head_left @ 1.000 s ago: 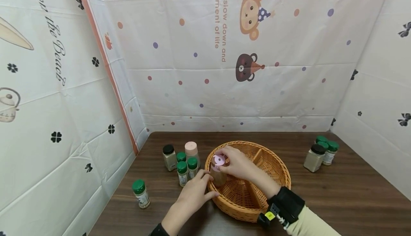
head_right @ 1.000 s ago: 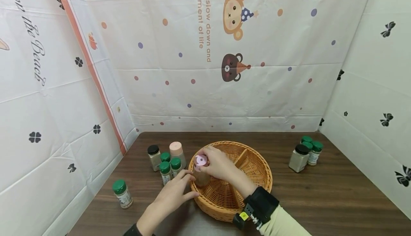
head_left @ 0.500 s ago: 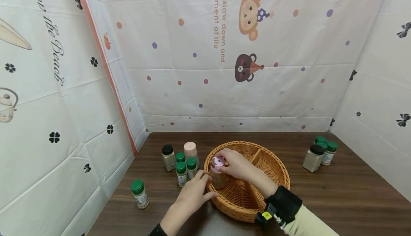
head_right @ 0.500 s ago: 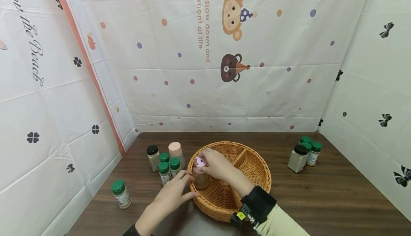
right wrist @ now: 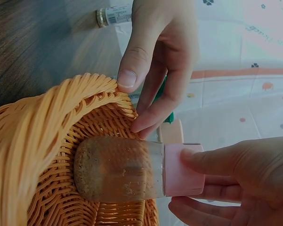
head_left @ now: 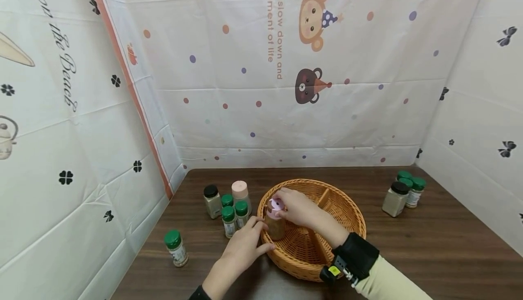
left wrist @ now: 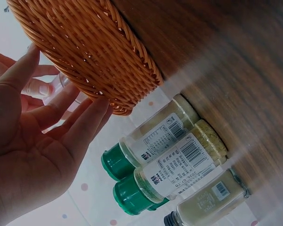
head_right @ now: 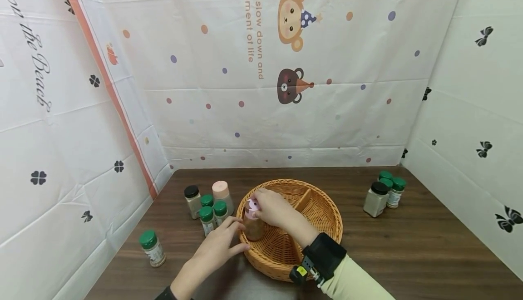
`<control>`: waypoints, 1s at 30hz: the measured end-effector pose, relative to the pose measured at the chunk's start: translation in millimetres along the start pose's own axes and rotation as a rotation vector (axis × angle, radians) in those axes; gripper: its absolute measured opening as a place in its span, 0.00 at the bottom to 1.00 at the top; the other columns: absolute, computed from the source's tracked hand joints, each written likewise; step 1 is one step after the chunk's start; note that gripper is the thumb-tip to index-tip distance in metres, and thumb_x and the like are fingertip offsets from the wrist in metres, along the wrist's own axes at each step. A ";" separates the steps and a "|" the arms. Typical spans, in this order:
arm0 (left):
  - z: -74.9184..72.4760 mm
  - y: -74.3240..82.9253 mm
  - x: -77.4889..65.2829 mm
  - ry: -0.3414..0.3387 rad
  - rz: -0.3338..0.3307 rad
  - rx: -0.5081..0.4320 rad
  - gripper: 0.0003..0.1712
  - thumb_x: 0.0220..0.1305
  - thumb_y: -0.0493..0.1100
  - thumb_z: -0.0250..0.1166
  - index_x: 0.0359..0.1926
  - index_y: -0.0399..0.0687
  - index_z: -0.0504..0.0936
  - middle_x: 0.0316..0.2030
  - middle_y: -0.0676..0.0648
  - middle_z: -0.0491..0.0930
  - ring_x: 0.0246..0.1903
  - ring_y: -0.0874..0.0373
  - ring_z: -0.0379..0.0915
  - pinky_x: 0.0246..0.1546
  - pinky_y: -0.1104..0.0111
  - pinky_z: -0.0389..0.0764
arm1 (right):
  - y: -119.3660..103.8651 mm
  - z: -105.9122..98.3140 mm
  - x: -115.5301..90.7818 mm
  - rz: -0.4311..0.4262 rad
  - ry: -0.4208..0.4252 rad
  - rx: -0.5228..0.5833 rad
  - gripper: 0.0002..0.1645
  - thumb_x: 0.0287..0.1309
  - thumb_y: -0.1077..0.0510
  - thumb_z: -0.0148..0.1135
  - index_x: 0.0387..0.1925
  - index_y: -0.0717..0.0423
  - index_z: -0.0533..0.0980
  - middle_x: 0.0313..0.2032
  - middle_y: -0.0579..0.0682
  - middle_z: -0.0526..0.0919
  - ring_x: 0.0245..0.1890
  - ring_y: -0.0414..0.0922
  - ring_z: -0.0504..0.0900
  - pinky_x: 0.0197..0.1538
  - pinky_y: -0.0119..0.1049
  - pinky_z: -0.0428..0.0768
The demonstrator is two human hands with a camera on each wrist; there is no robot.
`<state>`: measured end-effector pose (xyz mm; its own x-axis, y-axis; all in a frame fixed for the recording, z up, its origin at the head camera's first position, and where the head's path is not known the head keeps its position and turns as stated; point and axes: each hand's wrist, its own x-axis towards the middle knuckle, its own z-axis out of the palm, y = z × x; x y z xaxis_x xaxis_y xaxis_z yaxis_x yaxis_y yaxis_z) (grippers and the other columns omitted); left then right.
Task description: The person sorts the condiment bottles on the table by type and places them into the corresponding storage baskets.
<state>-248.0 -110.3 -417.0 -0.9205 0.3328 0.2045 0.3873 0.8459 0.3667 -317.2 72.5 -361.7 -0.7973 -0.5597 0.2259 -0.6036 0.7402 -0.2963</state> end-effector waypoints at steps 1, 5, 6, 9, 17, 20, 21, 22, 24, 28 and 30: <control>0.4 0.0 0.3 0.000 0.000 0.001 0.24 0.60 0.56 0.72 0.50 0.47 0.81 0.56 0.46 0.75 0.46 0.50 0.82 0.42 0.60 0.84 | 0.2 0.1 -0.1 0.000 0.003 -0.002 0.19 0.57 0.60 0.72 0.49 0.60 0.79 0.44 0.53 0.83 0.41 0.46 0.81 0.44 0.43 0.80; 1.4 0.3 1.2 0.003 0.005 0.009 0.24 0.60 0.55 0.71 0.51 0.46 0.81 0.56 0.46 0.76 0.47 0.50 0.81 0.43 0.60 0.84 | -0.1 0.8 -0.3 0.009 0.010 -0.001 0.20 0.56 0.60 0.72 0.49 0.60 0.79 0.44 0.53 0.83 0.42 0.46 0.82 0.44 0.43 0.81; 1.6 0.4 0.9 0.006 0.007 0.009 0.24 0.60 0.55 0.72 0.50 0.46 0.81 0.55 0.46 0.76 0.47 0.50 0.81 0.43 0.60 0.84 | -0.3 1.0 -0.5 0.011 0.008 0.000 0.19 0.57 0.60 0.72 0.49 0.60 0.79 0.45 0.53 0.83 0.42 0.46 0.82 0.45 0.43 0.81; 2.1 0.2 -0.1 0.014 0.012 0.008 0.24 0.59 0.55 0.72 0.50 0.46 0.81 0.55 0.47 0.76 0.46 0.51 0.81 0.42 0.61 0.84 | -1.6 1.5 -0.9 0.015 0.001 0.000 0.19 0.57 0.60 0.72 0.50 0.60 0.78 0.45 0.54 0.83 0.43 0.46 0.82 0.45 0.43 0.81; 3.0 -0.9 -0.7 0.027 0.020 0.012 0.24 0.60 0.55 0.72 0.50 0.47 0.81 0.54 0.47 0.76 0.46 0.51 0.81 0.43 0.62 0.84 | -2.2 0.8 0.6 0.021 -0.009 -0.010 0.20 0.56 0.60 0.72 0.49 0.60 0.79 0.44 0.53 0.83 0.42 0.46 0.81 0.45 0.43 0.81; 3.1 -1.4 -1.0 0.023 0.021 0.014 0.24 0.60 0.56 0.71 0.50 0.47 0.81 0.54 0.47 0.76 0.46 0.52 0.81 0.42 0.62 0.84 | -2.3 0.7 3.0 0.019 -0.027 -0.030 0.20 0.57 0.58 0.72 0.51 0.59 0.79 0.44 0.52 0.83 0.42 0.45 0.81 0.45 0.43 0.81; 3.3 -1.3 -1.3 0.021 0.019 0.011 0.24 0.60 0.56 0.71 0.50 0.47 0.81 0.54 0.47 0.76 0.46 0.52 0.81 0.42 0.62 0.84 | -2.4 0.7 3.9 0.017 -0.034 -0.039 0.21 0.57 0.57 0.72 0.51 0.58 0.79 0.44 0.52 0.83 0.41 0.44 0.81 0.45 0.42 0.80; 3.5 -1.2 -1.5 0.019 0.017 0.010 0.24 0.60 0.56 0.71 0.51 0.47 0.81 0.54 0.47 0.76 0.46 0.52 0.81 0.43 0.62 0.84 | -2.2 0.8 4.7 0.014 -0.040 -0.050 0.21 0.58 0.56 0.72 0.52 0.58 0.79 0.44 0.51 0.83 0.41 0.44 0.81 0.45 0.42 0.81; 2.9 -1.1 -1.6 0.020 0.016 0.010 0.24 0.60 0.55 0.71 0.51 0.47 0.81 0.54 0.47 0.76 0.47 0.51 0.81 0.43 0.62 0.84 | -2.4 0.1 6.1 0.006 -0.043 -0.063 0.22 0.58 0.55 0.72 0.52 0.58 0.79 0.44 0.51 0.83 0.42 0.44 0.81 0.45 0.42 0.81; 1.5 -0.9 -1.1 0.020 0.016 0.015 0.24 0.60 0.55 0.72 0.51 0.47 0.81 0.55 0.48 0.76 0.47 0.52 0.81 0.43 0.62 0.84 | -1.9 -2.9 8.6 0.017 -0.047 -0.055 0.23 0.58 0.54 0.72 0.53 0.57 0.79 0.48 0.53 0.84 0.45 0.47 0.82 0.46 0.44 0.81; 0.9 -1.0 -0.8 0.019 0.015 0.016 0.25 0.59 0.55 0.72 0.51 0.47 0.81 0.54 0.48 0.76 0.46 0.52 0.81 0.42 0.62 0.84 | -2.0 -5.4 10.1 0.029 -0.053 -0.028 0.24 0.59 0.54 0.71 0.55 0.58 0.79 0.50 0.55 0.83 0.47 0.49 0.82 0.48 0.46 0.81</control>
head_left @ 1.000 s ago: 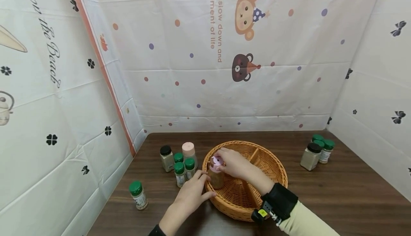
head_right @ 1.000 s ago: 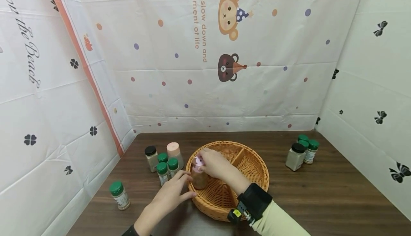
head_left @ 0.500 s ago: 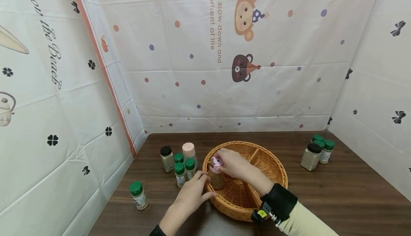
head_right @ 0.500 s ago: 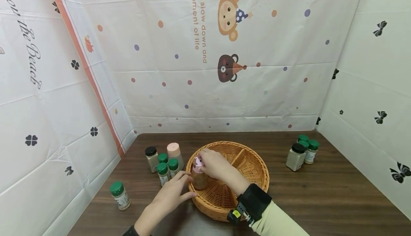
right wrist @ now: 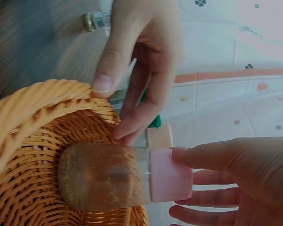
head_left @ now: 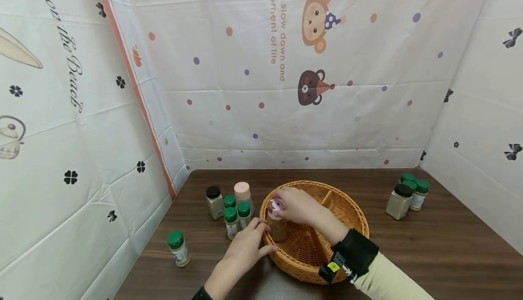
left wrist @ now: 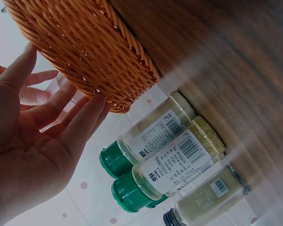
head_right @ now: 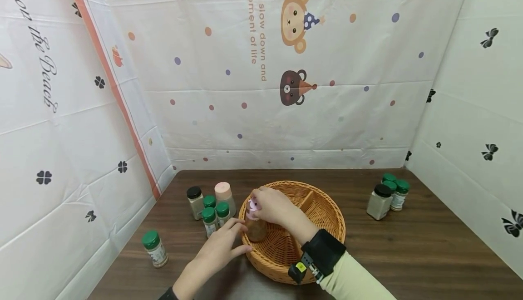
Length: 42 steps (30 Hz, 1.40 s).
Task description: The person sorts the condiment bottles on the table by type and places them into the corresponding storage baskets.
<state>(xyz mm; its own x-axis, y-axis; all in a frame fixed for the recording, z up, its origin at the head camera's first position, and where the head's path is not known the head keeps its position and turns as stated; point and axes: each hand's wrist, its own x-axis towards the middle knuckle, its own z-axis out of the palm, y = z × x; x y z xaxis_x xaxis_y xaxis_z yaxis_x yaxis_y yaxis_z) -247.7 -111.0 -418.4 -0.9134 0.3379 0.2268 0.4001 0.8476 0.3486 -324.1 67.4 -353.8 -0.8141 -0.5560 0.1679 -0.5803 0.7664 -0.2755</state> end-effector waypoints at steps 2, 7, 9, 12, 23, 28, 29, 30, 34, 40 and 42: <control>-0.5 -0.4 -0.6 -0.001 -0.005 0.001 0.24 0.59 0.55 0.72 0.51 0.47 0.81 0.54 0.48 0.76 0.46 0.52 0.81 0.42 0.62 0.84 | -0.6 -2.1 1.9 0.003 -0.006 0.018 0.23 0.60 0.54 0.70 0.55 0.57 0.79 0.51 0.54 0.83 0.48 0.49 0.82 0.49 0.46 0.81; -1.2 -1.2 -1.7 -0.007 -0.015 0.012 0.25 0.60 0.56 0.71 0.51 0.47 0.81 0.55 0.47 0.76 0.45 0.52 0.82 0.41 0.63 0.84 | -2.8 -7.6 7.7 -0.009 -0.007 0.040 0.22 0.61 0.53 0.69 0.54 0.57 0.79 0.47 0.54 0.84 0.44 0.47 0.82 0.47 0.45 0.82; -1.6 -1.3 -1.9 -0.013 -0.023 0.012 0.25 0.60 0.56 0.71 0.51 0.47 0.81 0.56 0.47 0.76 0.44 0.52 0.82 0.41 0.63 0.84 | -4.1 -9.6 10.2 -0.009 -0.008 0.058 0.22 0.61 0.52 0.69 0.54 0.57 0.79 0.47 0.53 0.84 0.44 0.48 0.82 0.46 0.45 0.82; -2.2 -1.4 -2.5 -0.025 -0.036 0.013 0.26 0.59 0.57 0.71 0.52 0.47 0.80 0.56 0.47 0.76 0.43 0.52 0.82 0.40 0.63 0.84 | -6.6 -12.3 15.0 -0.006 -0.013 0.075 0.22 0.61 0.50 0.69 0.55 0.54 0.79 0.48 0.52 0.84 0.48 0.49 0.82 0.48 0.45 0.81; -3.2 -3.9 -4.2 -0.049 -0.059 0.013 0.26 0.60 0.58 0.70 0.52 0.48 0.80 0.54 0.47 0.76 0.42 0.53 0.81 0.38 0.64 0.83 | -20.2 -17.4 39.8 -0.002 -0.017 0.071 0.24 0.59 0.47 0.70 0.54 0.53 0.79 0.47 0.52 0.83 0.48 0.47 0.81 0.48 0.43 0.80; -3.3 -4.0 -4.3 -0.057 -0.062 0.010 0.26 0.60 0.58 0.70 0.52 0.48 0.80 0.54 0.46 0.75 0.40 0.54 0.81 0.36 0.65 0.83 | -23.2 -13.7 51.3 -0.011 -0.017 0.068 0.23 0.60 0.47 0.70 0.54 0.51 0.79 0.47 0.51 0.83 0.49 0.47 0.81 0.50 0.44 0.80; -3.2 -4.1 -4.3 -0.056 -0.062 0.011 0.26 0.60 0.58 0.70 0.52 0.48 0.80 0.54 0.46 0.75 0.41 0.54 0.81 0.37 0.65 0.83 | -24.1 -12.7 53.5 -0.016 -0.018 0.067 0.23 0.60 0.47 0.70 0.54 0.51 0.79 0.47 0.51 0.83 0.49 0.47 0.81 0.50 0.44 0.80; -3.3 -4.1 -4.3 -0.054 -0.060 0.015 0.26 0.60 0.58 0.70 0.52 0.48 0.80 0.54 0.47 0.76 0.41 0.54 0.81 0.37 0.65 0.83 | -25.3 -11.8 55.7 -0.021 -0.019 0.070 0.23 0.60 0.47 0.70 0.54 0.52 0.79 0.47 0.51 0.83 0.49 0.47 0.81 0.50 0.44 0.80; -4.1 -2.3 -3.7 -0.046 -0.047 0.045 0.26 0.60 0.59 0.69 0.51 0.48 0.80 0.52 0.47 0.76 0.39 0.57 0.80 0.36 0.67 0.82 | -31.9 -7.2 64.9 -0.034 -0.025 0.081 0.24 0.60 0.48 0.70 0.54 0.54 0.79 0.46 0.52 0.83 0.48 0.47 0.81 0.50 0.44 0.80; -2.1 3.0 -0.2 -0.038 -0.017 0.077 0.26 0.61 0.61 0.68 0.51 0.49 0.80 0.50 0.48 0.76 0.37 0.59 0.78 0.35 0.69 0.81 | -38.9 -1.9 77.3 -0.033 -0.028 0.083 0.23 0.62 0.49 0.68 0.54 0.56 0.79 0.43 0.53 0.83 0.41 0.45 0.80 0.44 0.41 0.79; -0.9 4.0 0.9 -0.040 -0.016 0.076 0.27 0.61 0.62 0.67 0.51 0.49 0.79 0.50 0.48 0.76 0.38 0.58 0.78 0.35 0.69 0.81 | -39.5 0.0 81.2 -0.030 -0.030 0.073 0.22 0.62 0.49 0.68 0.53 0.56 0.79 0.40 0.51 0.82 0.36 0.44 0.78 0.40 0.39 0.78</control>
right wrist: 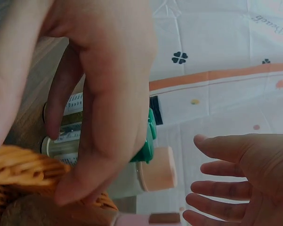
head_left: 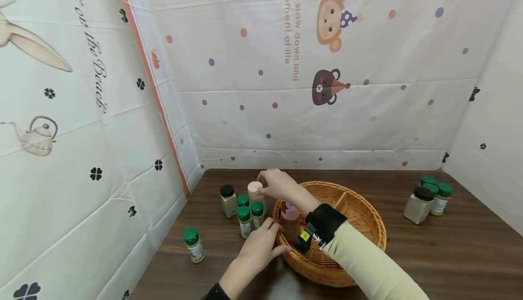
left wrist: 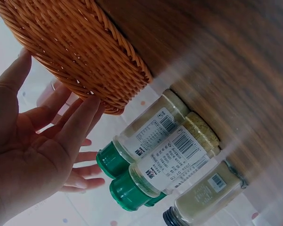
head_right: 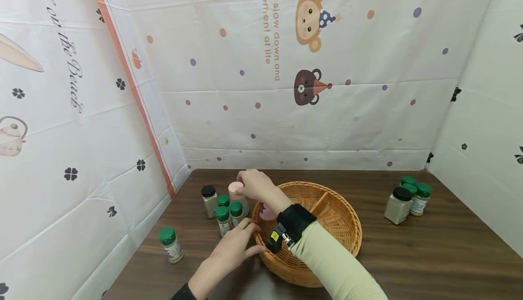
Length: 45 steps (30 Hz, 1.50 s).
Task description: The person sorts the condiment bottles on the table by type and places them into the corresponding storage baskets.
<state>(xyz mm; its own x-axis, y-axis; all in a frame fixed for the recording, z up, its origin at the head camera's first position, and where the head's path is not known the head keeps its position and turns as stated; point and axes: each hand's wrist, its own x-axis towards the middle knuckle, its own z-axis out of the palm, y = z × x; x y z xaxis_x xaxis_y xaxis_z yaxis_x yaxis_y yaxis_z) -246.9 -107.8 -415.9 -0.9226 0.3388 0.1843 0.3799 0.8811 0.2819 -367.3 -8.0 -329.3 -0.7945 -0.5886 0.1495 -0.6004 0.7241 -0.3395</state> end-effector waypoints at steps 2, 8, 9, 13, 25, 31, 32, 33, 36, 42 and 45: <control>1.1 1.0 0.6 -0.004 -0.003 -0.001 0.27 0.61 0.62 0.66 0.51 0.49 0.79 0.51 0.48 0.76 0.38 0.59 0.78 0.36 0.69 0.82 | 0.2 1.9 3.5 0.005 -0.006 -0.012 0.22 0.62 0.50 0.68 0.53 0.56 0.79 0.37 0.50 0.81 0.34 0.43 0.76 0.38 0.38 0.76; 2.8 1.4 1.1 -0.013 -0.009 0.002 0.28 0.61 0.63 0.66 0.52 0.50 0.79 0.52 0.48 0.75 0.35 0.61 0.77 0.34 0.71 0.81 | 3.1 7.8 10.0 -0.014 -0.035 0.008 0.22 0.65 0.53 0.65 0.59 0.54 0.77 0.54 0.55 0.80 0.52 0.50 0.80 0.51 0.44 0.79; 2.7 1.3 0.9 -0.012 -0.010 0.002 0.27 0.61 0.63 0.66 0.52 0.50 0.79 0.52 0.48 0.75 0.35 0.61 0.77 0.34 0.71 0.81 | 3.6 8.7 10.8 -0.024 -0.048 0.011 0.23 0.66 0.55 0.64 0.61 0.53 0.75 0.60 0.56 0.77 0.57 0.52 0.78 0.56 0.46 0.78; 3.1 -0.1 -0.3 -0.001 -0.007 0.010 0.27 0.61 0.63 0.66 0.52 0.51 0.79 0.52 0.48 0.75 0.36 0.60 0.79 0.35 0.71 0.82 | 6.2 12.1 14.6 -0.075 -0.127 -0.004 0.30 0.69 0.60 0.60 0.70 0.48 0.68 0.74 0.55 0.63 0.72 0.58 0.64 0.69 0.53 0.70; 2.3 0.7 -0.9 0.021 0.006 0.018 0.27 0.61 0.63 0.66 0.51 0.50 0.80 0.51 0.48 0.76 0.35 0.62 0.78 0.34 0.72 0.81 | 9.2 17.2 15.8 -0.110 -0.146 0.036 0.14 0.69 0.58 0.59 0.54 0.54 0.76 0.53 0.56 0.75 0.49 0.49 0.78 0.54 0.45 0.77; 1.9 0.8 -1.4 0.030 0.007 0.020 0.27 0.61 0.63 0.67 0.51 0.49 0.80 0.50 0.49 0.76 0.32 0.63 0.77 0.32 0.73 0.80 | 6.4 21.3 14.9 -0.028 -0.138 -0.003 0.10 0.70 0.55 0.60 0.49 0.50 0.72 0.44 0.52 0.77 0.40 0.45 0.74 0.42 0.39 0.73; 2.1 0.8 -1.5 0.031 0.007 0.021 0.27 0.61 0.63 0.67 0.51 0.49 0.80 0.50 0.49 0.76 0.32 0.63 0.77 0.32 0.73 0.80 | 6.2 22.1 14.7 -0.024 -0.136 -0.010 0.10 0.70 0.54 0.60 0.48 0.50 0.71 0.43 0.52 0.77 0.38 0.44 0.74 0.41 0.39 0.73; 2.2 1.0 -1.5 0.033 0.009 0.021 0.27 0.61 0.62 0.67 0.51 0.49 0.80 0.50 0.49 0.76 0.32 0.63 0.77 0.33 0.73 0.80 | 6.1 22.9 14.7 -0.022 -0.132 -0.009 0.09 0.70 0.55 0.59 0.47 0.50 0.71 0.40 0.51 0.78 0.36 0.44 0.74 0.39 0.38 0.72; 2.7 0.5 -1.2 0.040 0.015 0.027 0.26 0.60 0.62 0.68 0.51 0.50 0.80 0.49 0.49 0.76 0.32 0.63 0.77 0.32 0.73 0.80 | 6.2 23.8 14.4 -0.024 -0.122 0.002 0.07 0.72 0.55 0.56 0.46 0.51 0.69 0.35 0.49 0.77 0.31 0.43 0.73 0.35 0.36 0.69; 3.4 -0.1 -0.8 0.044 0.014 0.025 0.25 0.61 0.61 0.68 0.50 0.50 0.79 0.48 0.49 0.76 0.32 0.63 0.76 0.31 0.74 0.79 | 4.2 21.8 12.7 -0.005 -0.116 0.045 0.07 0.73 0.56 0.53 0.46 0.53 0.68 0.30 0.49 0.76 0.25 0.43 0.72 0.30 0.34 0.68; 2.9 -0.8 -0.9 0.039 0.007 0.020 0.25 0.61 0.61 0.68 0.51 0.50 0.79 0.49 0.49 0.76 0.32 0.63 0.76 0.32 0.74 0.79 | 2.6 20.1 11.2 -0.003 -0.106 0.047 0.08 0.71 0.56 0.55 0.47 0.54 0.68 0.31 0.50 0.77 0.25 0.43 0.74 0.30 0.34 0.68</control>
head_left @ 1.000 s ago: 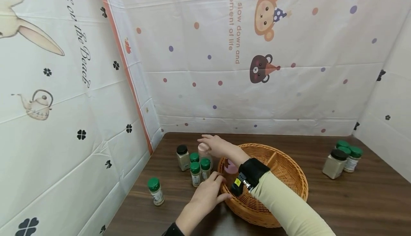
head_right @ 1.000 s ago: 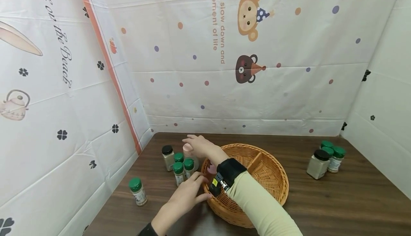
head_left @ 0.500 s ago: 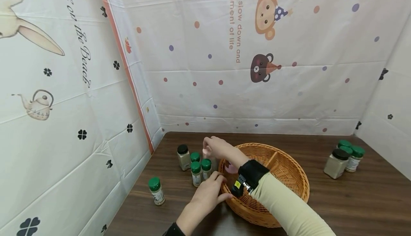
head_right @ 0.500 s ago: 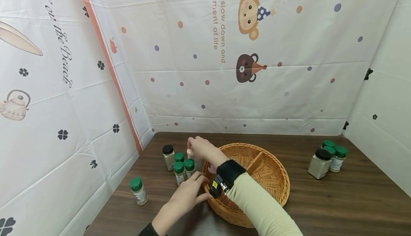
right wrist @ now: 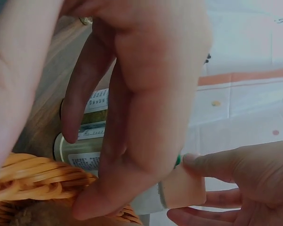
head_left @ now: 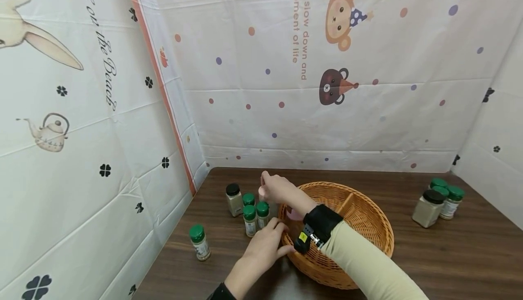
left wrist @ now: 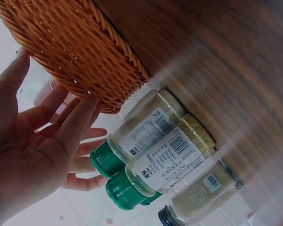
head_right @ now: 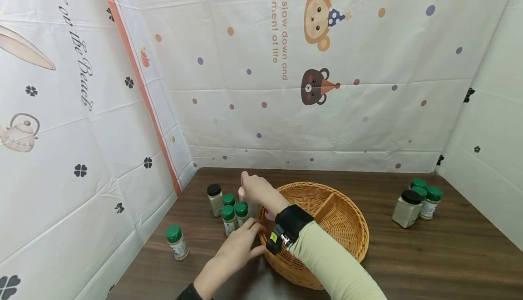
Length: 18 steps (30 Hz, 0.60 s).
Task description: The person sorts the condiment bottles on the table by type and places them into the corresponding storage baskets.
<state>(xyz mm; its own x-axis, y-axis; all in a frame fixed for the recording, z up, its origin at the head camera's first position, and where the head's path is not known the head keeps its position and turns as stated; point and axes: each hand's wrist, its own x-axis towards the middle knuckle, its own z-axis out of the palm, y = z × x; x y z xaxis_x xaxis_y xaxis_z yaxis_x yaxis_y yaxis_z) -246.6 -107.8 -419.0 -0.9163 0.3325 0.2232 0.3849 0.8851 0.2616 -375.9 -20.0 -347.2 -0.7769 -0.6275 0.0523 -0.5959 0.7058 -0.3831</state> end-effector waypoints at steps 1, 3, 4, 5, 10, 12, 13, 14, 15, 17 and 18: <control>-0.2 0.1 0.2 -0.002 0.000 0.000 0.26 0.61 0.61 0.68 0.51 0.50 0.79 0.49 0.49 0.76 0.33 0.63 0.76 0.32 0.73 0.80 | -0.3 -1.0 -1.0 0.001 0.007 -0.003 0.10 0.71 0.56 0.56 0.48 0.54 0.68 0.32 0.50 0.78 0.25 0.43 0.74 0.30 0.34 0.69; -0.5 0.3 0.3 -0.009 -0.002 0.001 0.26 0.61 0.62 0.67 0.51 0.50 0.79 0.49 0.49 0.76 0.33 0.62 0.77 0.33 0.73 0.80 | -1.1 -3.8 -3.1 0.010 0.022 -0.005 0.12 0.69 0.57 0.59 0.48 0.54 0.68 0.33 0.52 0.79 0.26 0.43 0.75 0.30 0.34 0.70; -0.6 0.3 0.4 -0.014 -0.005 0.001 0.26 0.61 0.62 0.67 0.51 0.50 0.79 0.50 0.48 0.76 0.33 0.62 0.77 0.33 0.72 0.80 | -1.4 -5.1 -4.1 0.016 0.030 -0.007 0.13 0.68 0.56 0.61 0.49 0.54 0.68 0.34 0.52 0.79 0.26 0.43 0.76 0.30 0.34 0.70; -0.8 0.3 0.3 -0.021 -0.008 0.000 0.26 0.61 0.62 0.67 0.52 0.50 0.79 0.50 0.49 0.76 0.33 0.62 0.77 0.33 0.72 0.81 | -1.7 -6.7 -5.2 0.023 0.039 -0.005 0.14 0.67 0.56 0.62 0.49 0.54 0.69 0.35 0.52 0.80 0.27 0.43 0.77 0.30 0.34 0.70; -0.6 0.2 0.9 -0.036 -0.018 -0.014 0.26 0.61 0.62 0.67 0.51 0.50 0.80 0.49 0.49 0.76 0.34 0.61 0.78 0.34 0.71 0.81 | -1.8 -13.3 -12.3 0.045 0.087 0.016 0.19 0.63 0.55 0.67 0.50 0.53 0.70 0.38 0.52 0.80 0.32 0.44 0.78 0.34 0.36 0.73; 0.1 0.2 1.2 -0.032 -0.017 -0.017 0.26 0.61 0.61 0.67 0.51 0.50 0.80 0.50 0.49 0.76 0.35 0.60 0.78 0.35 0.71 0.82 | 0.2 -15.2 -15.0 0.045 0.110 0.032 0.20 0.62 0.54 0.68 0.51 0.53 0.70 0.37 0.52 0.80 0.31 0.45 0.77 0.34 0.37 0.72; 0.3 0.3 1.2 -0.026 -0.015 -0.016 0.26 0.61 0.61 0.67 0.51 0.50 0.80 0.50 0.49 0.76 0.35 0.59 0.79 0.35 0.70 0.82 | 1.2 -16.3 -16.5 0.044 0.120 0.041 0.21 0.62 0.54 0.68 0.52 0.54 0.70 0.37 0.52 0.79 0.31 0.45 0.77 0.34 0.37 0.72; 0.6 0.3 1.1 -0.023 -0.016 -0.017 0.26 0.61 0.61 0.67 0.51 0.50 0.80 0.51 0.49 0.76 0.36 0.59 0.79 0.35 0.70 0.82 | 2.3 -17.4 -17.9 0.041 0.132 0.053 0.21 0.62 0.54 0.68 0.52 0.54 0.70 0.37 0.52 0.79 0.31 0.45 0.77 0.34 0.36 0.72; 1.1 0.0 0.9 -0.019 -0.015 -0.019 0.25 0.61 0.61 0.68 0.51 0.50 0.80 0.51 0.49 0.76 0.37 0.58 0.80 0.36 0.70 0.82 | 3.2 -18.3 -19.3 0.037 0.143 0.063 0.22 0.62 0.55 0.68 0.53 0.54 0.70 0.37 0.52 0.79 0.32 0.45 0.77 0.34 0.36 0.72; 1.5 -0.3 0.6 -0.014 -0.014 -0.023 0.25 0.61 0.61 0.68 0.51 0.51 0.80 0.51 0.49 0.75 0.38 0.58 0.80 0.36 0.69 0.82 | 4.5 -20.6 -21.8 0.028 0.169 0.083 0.22 0.62 0.56 0.67 0.54 0.55 0.70 0.40 0.54 0.80 0.33 0.45 0.78 0.34 0.36 0.73; 1.7 -0.4 0.4 -0.013 -0.014 -0.025 0.25 0.61 0.61 0.68 0.51 0.51 0.80 0.52 0.49 0.75 0.38 0.57 0.80 0.36 0.69 0.82 | 4.6 -22.0 -23.2 0.026 0.180 0.091 0.22 0.63 0.56 0.67 0.54 0.56 0.70 0.43 0.55 0.81 0.34 0.45 0.79 0.34 0.36 0.74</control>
<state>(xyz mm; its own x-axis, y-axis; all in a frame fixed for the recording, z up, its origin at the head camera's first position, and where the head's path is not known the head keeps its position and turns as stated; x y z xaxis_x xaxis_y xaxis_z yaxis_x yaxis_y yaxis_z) -247.3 -107.5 -420.6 -0.9227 0.3249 0.2074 0.3750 0.8812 0.2878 -365.1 5.1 -329.8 -0.8203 -0.5350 0.2020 -0.5607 0.6830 -0.4680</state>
